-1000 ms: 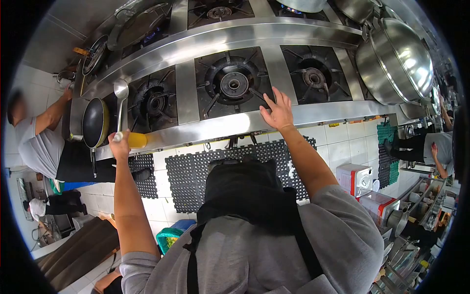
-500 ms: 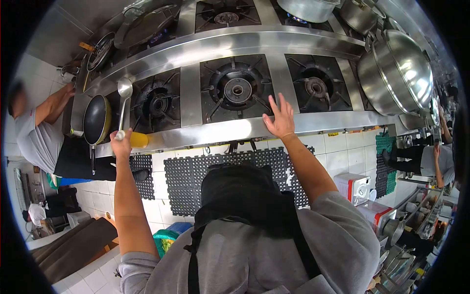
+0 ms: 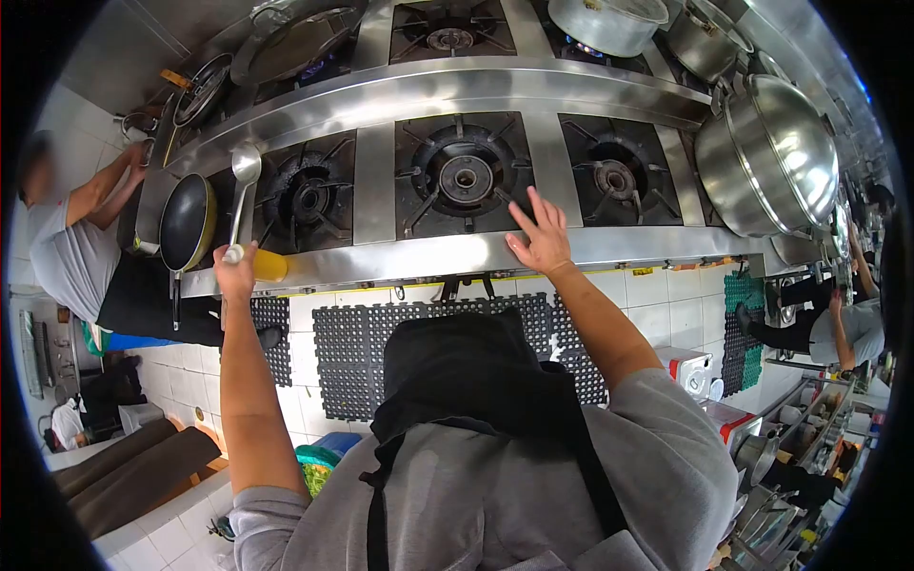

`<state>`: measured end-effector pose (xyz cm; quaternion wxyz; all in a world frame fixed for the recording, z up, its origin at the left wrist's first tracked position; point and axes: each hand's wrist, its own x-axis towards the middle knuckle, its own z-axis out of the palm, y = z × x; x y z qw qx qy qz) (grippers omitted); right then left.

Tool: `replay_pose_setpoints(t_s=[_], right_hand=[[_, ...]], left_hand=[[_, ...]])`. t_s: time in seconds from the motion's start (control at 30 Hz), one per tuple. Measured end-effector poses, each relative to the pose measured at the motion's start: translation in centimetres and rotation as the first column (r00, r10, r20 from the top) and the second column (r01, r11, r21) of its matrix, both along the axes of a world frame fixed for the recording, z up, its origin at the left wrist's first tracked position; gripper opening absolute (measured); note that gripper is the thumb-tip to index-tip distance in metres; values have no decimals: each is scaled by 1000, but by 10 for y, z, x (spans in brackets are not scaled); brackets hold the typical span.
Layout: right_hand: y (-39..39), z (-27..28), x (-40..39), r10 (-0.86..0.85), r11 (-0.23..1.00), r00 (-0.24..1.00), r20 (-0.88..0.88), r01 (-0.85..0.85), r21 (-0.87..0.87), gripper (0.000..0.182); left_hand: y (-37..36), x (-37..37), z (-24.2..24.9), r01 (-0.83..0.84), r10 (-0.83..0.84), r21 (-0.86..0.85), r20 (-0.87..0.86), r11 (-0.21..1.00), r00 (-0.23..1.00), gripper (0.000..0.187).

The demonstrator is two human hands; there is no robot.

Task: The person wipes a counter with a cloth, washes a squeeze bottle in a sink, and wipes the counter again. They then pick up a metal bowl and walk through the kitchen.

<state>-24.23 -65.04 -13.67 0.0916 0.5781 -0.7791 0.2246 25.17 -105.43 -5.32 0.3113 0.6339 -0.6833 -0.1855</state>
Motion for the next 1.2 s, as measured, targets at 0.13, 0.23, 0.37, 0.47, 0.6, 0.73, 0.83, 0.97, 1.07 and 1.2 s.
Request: replay_pose_setpoints(t_s=[0.13,0.23,0.37,0.47,0.6,0.73,0.83,0.97,1.07,1.2], right_hand=[[-12,-1,3,-137,985,990,19,134,104,74],[-16,7,4,-113,972,993,-38,119,205,74],[-24,31,7,-102,957,995,7,96,273,79],[-40,25,1,-159,942,987,-8,155,296,83],[-46,12,1,-146,906,988,-49,153,395,85],[-18,15,10,-122,882,990,-72,141,449,83],[-12,33,18,-125,856,988,-89,153,494,79],[-31,67,12,-133,899,990,-45,139,416,72],[-56,56,3,-159,888,986,-42,162,431,75],[-54,27,13,-195,844,981,-22,179,505,80]], left_hand=[[2,-2,0,-48,48,4,8,999,999,68],[-3,3,-6,-3,3,2,-21,1000,1000,68],[-1,0,-3,-30,30,23,-10,999,999,68],[-5,3,-7,-10,11,17,-14,1000,1000,68],[-1,4,-4,-6,6,31,6,1000,1000,71],[9,-3,6,-31,29,40,47,999,998,73],[12,-5,12,-40,36,67,55,997,998,73],[11,-3,11,-33,29,51,69,998,997,73],[6,-3,7,-14,11,49,59,999,998,73],[-2,3,-2,2,-1,45,-7,999,1000,73]])
